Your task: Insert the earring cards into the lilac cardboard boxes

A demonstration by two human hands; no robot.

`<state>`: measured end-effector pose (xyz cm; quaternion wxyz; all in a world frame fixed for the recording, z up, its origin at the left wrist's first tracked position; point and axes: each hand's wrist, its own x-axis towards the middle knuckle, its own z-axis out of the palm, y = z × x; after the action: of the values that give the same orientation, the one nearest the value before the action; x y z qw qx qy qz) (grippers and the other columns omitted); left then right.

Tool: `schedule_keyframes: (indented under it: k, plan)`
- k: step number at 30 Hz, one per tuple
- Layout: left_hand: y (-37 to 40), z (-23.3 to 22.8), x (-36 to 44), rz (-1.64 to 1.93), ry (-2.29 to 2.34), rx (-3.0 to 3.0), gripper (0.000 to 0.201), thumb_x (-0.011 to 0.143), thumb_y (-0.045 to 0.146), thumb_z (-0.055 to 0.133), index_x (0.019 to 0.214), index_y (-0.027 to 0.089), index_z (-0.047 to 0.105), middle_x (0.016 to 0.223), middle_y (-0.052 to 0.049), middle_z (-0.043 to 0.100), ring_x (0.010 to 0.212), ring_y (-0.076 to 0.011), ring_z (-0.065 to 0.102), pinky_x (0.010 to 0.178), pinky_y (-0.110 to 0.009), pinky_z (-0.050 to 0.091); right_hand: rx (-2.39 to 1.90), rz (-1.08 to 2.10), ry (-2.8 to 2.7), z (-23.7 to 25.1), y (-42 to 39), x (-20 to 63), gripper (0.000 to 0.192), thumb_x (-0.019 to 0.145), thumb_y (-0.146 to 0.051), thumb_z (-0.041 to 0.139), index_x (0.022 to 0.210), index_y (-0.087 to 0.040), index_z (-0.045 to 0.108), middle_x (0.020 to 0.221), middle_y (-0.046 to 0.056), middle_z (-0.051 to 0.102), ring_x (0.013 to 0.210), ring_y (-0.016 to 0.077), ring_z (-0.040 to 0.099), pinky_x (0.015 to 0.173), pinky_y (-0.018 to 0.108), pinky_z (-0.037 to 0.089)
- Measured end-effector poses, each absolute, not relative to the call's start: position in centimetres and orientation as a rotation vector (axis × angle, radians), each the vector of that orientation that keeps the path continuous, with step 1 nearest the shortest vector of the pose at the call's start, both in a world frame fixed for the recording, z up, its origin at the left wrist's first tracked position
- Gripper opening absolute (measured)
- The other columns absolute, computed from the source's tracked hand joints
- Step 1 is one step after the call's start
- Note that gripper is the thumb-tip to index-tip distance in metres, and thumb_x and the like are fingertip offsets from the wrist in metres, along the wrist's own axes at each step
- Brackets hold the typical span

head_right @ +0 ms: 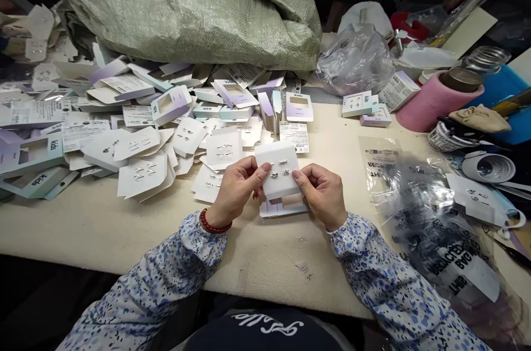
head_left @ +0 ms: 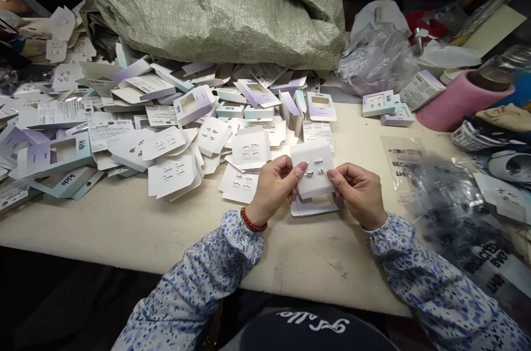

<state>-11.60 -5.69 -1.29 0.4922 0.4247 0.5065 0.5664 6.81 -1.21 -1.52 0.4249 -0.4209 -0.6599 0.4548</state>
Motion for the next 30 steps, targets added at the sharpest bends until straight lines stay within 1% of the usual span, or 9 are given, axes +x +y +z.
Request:
schedule_keyframes:
  k: [6, 14, 18, 20, 22, 23, 25, 27, 30]
  plan:
    - [-5.5, -1.5, -11.5, 1.415, 1.275, 1.048, 0.045, 0.080, 0.056, 0.075, 0.069, 0.017, 0.055, 0.052, 0.007, 0.046, 0.043, -0.0049, 0.037, 0.040, -0.020, 0.031, -1.039, 1.100, -1.704, -1.7, -1.4, 6.6, 0.038, 0.086, -0.052, 0.071, 0.068, -0.019, 0.064, 0.051, -0.003, 0.051, 0.045, 0.0102, 0.042, 0.041, 0.024, 0.034]
    - [-5.9, -1.3, -11.9, 1.349, 1.190, 1.019, 0.041, 0.082, 0.049, 0.076, 0.072, 0.017, 0.053, 0.051, 0.004, 0.056, 0.042, -0.0106, 0.056, 0.042, -0.022, 0.049, -1.061, 1.145, -1.635, -1.7, -1.3, 6.8, 0.038, 0.086, -0.052, 0.070, 0.070, -0.018, 0.065, 0.052, -0.003, 0.053, 0.045, 0.0100, 0.045, 0.041, 0.024, 0.036]
    - [-6.1, -1.5, -11.8, 1.319, 1.218, 1.055, 0.044, 0.086, 0.048, 0.073, 0.066, 0.016, 0.050, 0.044, 0.004, 0.052, 0.037, -0.0075, 0.049, 0.038, -0.017, 0.040, -1.039, 1.128, -1.650, -1.9, -1.2, 6.8, 0.032, 0.086, -0.047, 0.072, 0.075, -0.018, 0.067, 0.057, -0.002, 0.055, 0.048, 0.0095, 0.045, 0.043, 0.023, 0.038]
    - [-6.1, -1.6, -11.8, 1.315, 1.267, 1.107, 0.040, 0.088, 0.051, 0.069, 0.076, 0.015, 0.055, 0.051, 0.003, 0.055, 0.039, -0.0071, 0.049, 0.038, -0.018, 0.040, -1.048, 1.133, -1.624, -1.7, -1.2, 6.8, 0.034, 0.085, -0.049, 0.073, 0.071, -0.018, 0.066, 0.053, -0.003, 0.053, 0.045, 0.0093, 0.043, 0.041, 0.023, 0.036]
    - [-6.0, -1.6, -12.0, 1.362, 1.376, 1.276, 0.047, 0.085, 0.054, 0.071, 0.107, 0.015, 0.059, 0.082, -0.005, 0.068, 0.056, -0.0109, 0.060, 0.046, -0.022, 0.050, -1.066, 1.106, -1.594, -1.4, -1.3, 6.7, 0.036, 0.083, -0.050, 0.073, 0.069, -0.018, 0.064, 0.051, -0.003, 0.052, 0.044, 0.0095, 0.042, 0.040, 0.024, 0.035]
    - [-6.0, -1.6, -12.2, 1.379, 1.438, 1.427, 0.065, 0.080, 0.057, 0.075, 0.126, 0.016, 0.053, 0.106, -0.011, 0.068, 0.072, -0.0153, 0.066, 0.055, -0.026, 0.057, -1.074, 1.090, -1.578, -1.2, -1.3, 6.7, 0.037, 0.083, -0.051, 0.074, 0.068, -0.019, 0.064, 0.051, -0.003, 0.052, 0.044, 0.0096, 0.042, 0.039, 0.024, 0.035]
    - [-5.7, -1.6, -12.6, 1.344, 1.518, 1.801, 0.101, 0.069, 0.060, 0.083, 0.148, 0.020, 0.034, 0.141, -0.020, 0.049, 0.110, -0.0271, 0.062, 0.078, -0.038, 0.062, -1.075, 1.097, -1.550, -1.0, -1.2, 6.7, 0.038, 0.082, -0.052, 0.074, 0.068, -0.019, 0.064, 0.050, -0.003, 0.052, 0.043, 0.0093, 0.042, 0.038, 0.023, 0.034]
    - [-5.6, -1.7, -13.0, 1.221, 1.491, 2.087, 0.110, 0.069, 0.061, 0.082, 0.154, 0.020, 0.027, 0.149, -0.022, 0.039, 0.130, -0.0348, 0.049, 0.092, -0.047, 0.059, -1.059, 1.163, -1.549, -0.8, -1.0, 6.8, 0.040, 0.080, -0.054, 0.075, 0.066, -0.019, 0.063, 0.049, -0.004, 0.051, 0.041, 0.0089, 0.042, 0.037, 0.023, 0.033]
    - [-5.5, -1.8, -13.1, 1.133, 1.434, 2.179, 0.098, 0.076, 0.053, 0.080, 0.153, 0.020, 0.027, 0.143, -0.021, 0.042, 0.132, -0.0359, 0.045, 0.095, -0.050, 0.057, -1.044, 1.279, -1.549, -1.0, -0.7, 7.0, 0.042, 0.079, -0.056, 0.076, 0.065, -0.019, 0.061, 0.048, -0.004, 0.050, 0.040, 0.0086, 0.041, 0.036, 0.023, 0.032]
